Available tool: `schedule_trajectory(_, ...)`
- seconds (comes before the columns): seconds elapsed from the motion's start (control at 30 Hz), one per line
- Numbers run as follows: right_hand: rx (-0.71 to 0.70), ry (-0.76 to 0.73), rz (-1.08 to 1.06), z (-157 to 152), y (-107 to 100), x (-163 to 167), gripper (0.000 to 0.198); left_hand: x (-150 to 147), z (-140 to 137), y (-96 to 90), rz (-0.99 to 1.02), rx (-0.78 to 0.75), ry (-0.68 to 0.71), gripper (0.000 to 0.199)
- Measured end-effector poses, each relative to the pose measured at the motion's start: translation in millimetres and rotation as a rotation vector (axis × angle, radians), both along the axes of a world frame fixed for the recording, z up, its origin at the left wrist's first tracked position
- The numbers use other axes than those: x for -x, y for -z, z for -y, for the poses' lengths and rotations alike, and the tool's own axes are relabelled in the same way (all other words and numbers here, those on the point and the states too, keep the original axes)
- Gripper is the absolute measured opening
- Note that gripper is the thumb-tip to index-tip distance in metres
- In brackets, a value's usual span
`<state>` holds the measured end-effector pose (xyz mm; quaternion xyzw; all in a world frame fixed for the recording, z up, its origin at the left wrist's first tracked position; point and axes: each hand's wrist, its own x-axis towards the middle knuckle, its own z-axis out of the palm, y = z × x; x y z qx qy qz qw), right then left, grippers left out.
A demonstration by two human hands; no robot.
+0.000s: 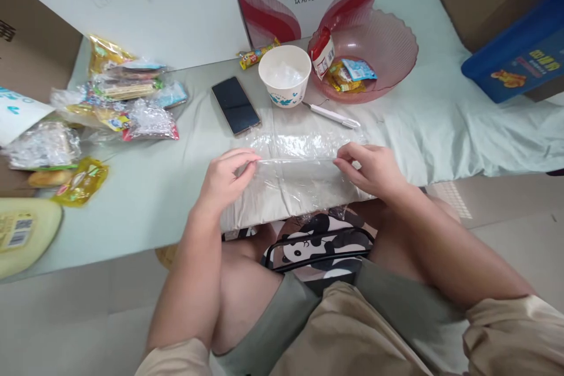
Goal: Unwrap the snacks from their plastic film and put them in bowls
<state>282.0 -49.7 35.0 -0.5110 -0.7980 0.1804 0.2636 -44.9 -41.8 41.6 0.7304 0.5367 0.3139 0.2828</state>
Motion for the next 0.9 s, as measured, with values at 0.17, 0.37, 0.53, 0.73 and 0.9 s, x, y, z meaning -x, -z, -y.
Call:
schedule_trajectory(0.17,0.477,-0.112,-0.450,11,-26,-4,0.032,6,4,-12.1,0.549,0.243,-0.095,0.031)
schedule_trajectory(0.37,0.864,-0.017,-0.342,-7,-14,-9,0.046,-1,-18,7.3,0.450,0.491,-0.214,0.023)
schedule_trajectory(0.53,0.738,-0.183,-0.280,-8,-9,-10,0.055,-10,-30,11.2,0.436,0.369,-0.314,0.012)
schedule_trajectory(0.73,0.811,-0.028,-0.341,-9,-13,-14,0.051,-4,-37,6.5,0.507,0.253,-0.456,0.011)
schedule_trajectory(0.9,0.425,0.260,-0.255,-15,-6,-20,0.033,3,-39,7.5,0.494,0.281,-0.547,0.014)
